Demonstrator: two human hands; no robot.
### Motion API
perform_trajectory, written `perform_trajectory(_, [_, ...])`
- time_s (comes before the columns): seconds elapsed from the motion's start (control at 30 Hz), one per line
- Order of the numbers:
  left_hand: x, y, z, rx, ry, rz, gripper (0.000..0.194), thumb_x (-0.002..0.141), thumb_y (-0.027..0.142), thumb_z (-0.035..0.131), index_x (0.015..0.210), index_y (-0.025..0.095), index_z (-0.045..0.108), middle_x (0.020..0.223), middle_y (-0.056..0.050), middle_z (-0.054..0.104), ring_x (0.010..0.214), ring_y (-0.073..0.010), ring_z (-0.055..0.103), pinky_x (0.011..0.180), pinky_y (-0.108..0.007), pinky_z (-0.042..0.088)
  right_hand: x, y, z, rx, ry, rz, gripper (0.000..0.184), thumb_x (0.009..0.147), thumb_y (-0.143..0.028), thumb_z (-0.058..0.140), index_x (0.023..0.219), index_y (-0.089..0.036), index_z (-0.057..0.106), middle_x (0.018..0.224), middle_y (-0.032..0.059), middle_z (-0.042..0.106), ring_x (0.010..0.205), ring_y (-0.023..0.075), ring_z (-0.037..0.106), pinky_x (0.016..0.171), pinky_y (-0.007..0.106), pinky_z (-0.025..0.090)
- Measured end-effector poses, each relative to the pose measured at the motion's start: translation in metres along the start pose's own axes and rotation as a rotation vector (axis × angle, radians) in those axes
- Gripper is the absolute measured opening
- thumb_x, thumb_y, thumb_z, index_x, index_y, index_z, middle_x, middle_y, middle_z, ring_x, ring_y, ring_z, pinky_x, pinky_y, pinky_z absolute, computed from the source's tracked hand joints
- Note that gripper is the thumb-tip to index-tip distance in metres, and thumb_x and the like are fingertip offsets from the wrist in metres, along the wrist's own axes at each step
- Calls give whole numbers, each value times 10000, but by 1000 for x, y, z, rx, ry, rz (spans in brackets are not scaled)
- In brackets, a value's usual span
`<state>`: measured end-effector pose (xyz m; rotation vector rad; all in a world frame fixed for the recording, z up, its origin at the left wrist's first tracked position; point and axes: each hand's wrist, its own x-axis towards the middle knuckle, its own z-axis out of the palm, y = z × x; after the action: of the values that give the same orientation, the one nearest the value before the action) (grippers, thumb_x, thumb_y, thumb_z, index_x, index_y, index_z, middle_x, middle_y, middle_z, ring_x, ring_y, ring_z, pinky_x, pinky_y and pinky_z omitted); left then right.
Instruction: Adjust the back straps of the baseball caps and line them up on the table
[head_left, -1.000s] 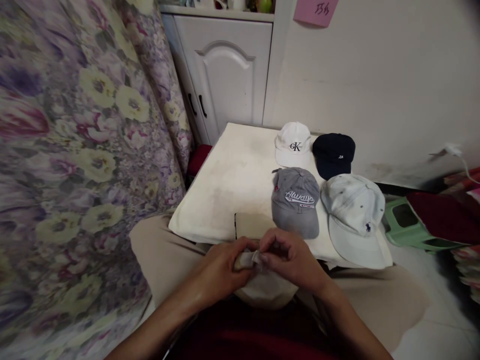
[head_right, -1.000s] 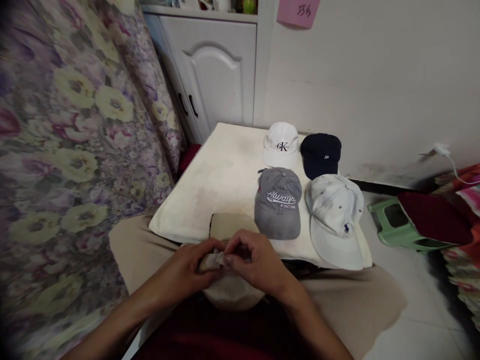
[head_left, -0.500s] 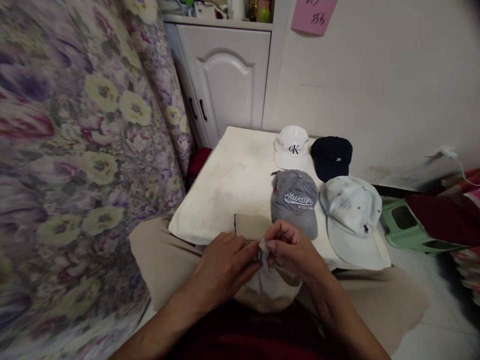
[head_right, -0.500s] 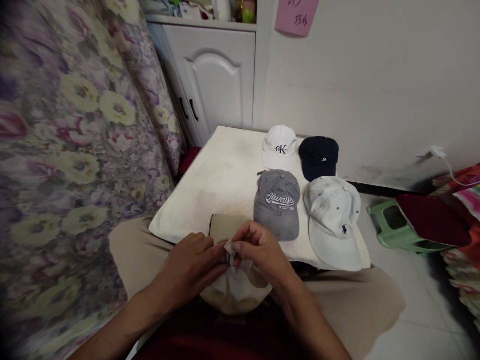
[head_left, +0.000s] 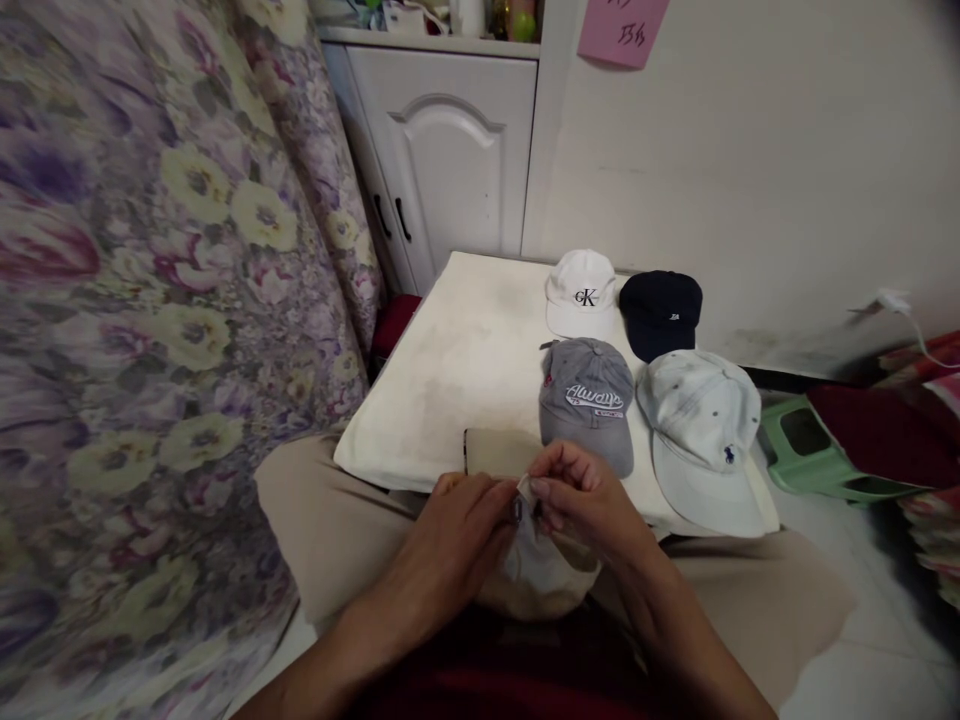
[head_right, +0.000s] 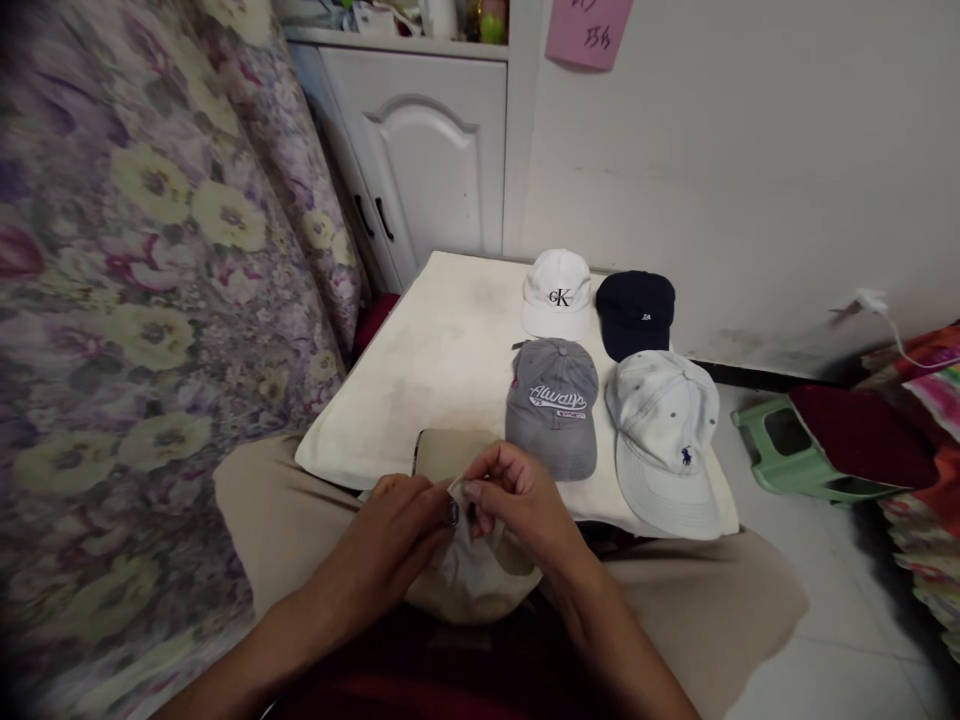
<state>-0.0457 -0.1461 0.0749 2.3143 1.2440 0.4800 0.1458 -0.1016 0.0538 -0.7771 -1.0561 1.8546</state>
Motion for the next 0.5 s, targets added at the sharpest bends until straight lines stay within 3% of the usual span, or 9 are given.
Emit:
perform_trajectory(0.13, [-5,-6,6,31,62,36,501,933,178,586,1376,241,358,1189,-71,599,1021,-226,529,888,-365,363,0,1,0,-3,11,-20,241,772,-314,780,819,-182,584,520,-74,574,404,65,499,451,182,453])
perform_trajectory(0.27, [-5,-9,11,135,122,70,321,979,137,486,1286,223,455,1136,-56,623,984,-208,553,842,-354,354,1,2,1,16,-2,-24,242,769,-315,781,805,-184,581,504,-82,550,403,64,475,470,198,475])
perform_trajectory(0.4, [-2,-12,16,222,256,140,291,974,139,496,1264,164,478,1060,-67,652,913,-207,569,790,-353,355,2,3,2,-2,6,-36,237,771,-311,778,801,-182,581,512,-82,549,408,63,477,477,202,478])
perform_trajectory(0.5, [1,-12,16,277,280,160,252,961,134,507,1211,155,508,953,-46,666,832,-206,568,745,-358,344,3,4,1,-43,19,-45,222,782,-303,763,807,-182,579,528,-72,569,420,71,512,469,195,456])
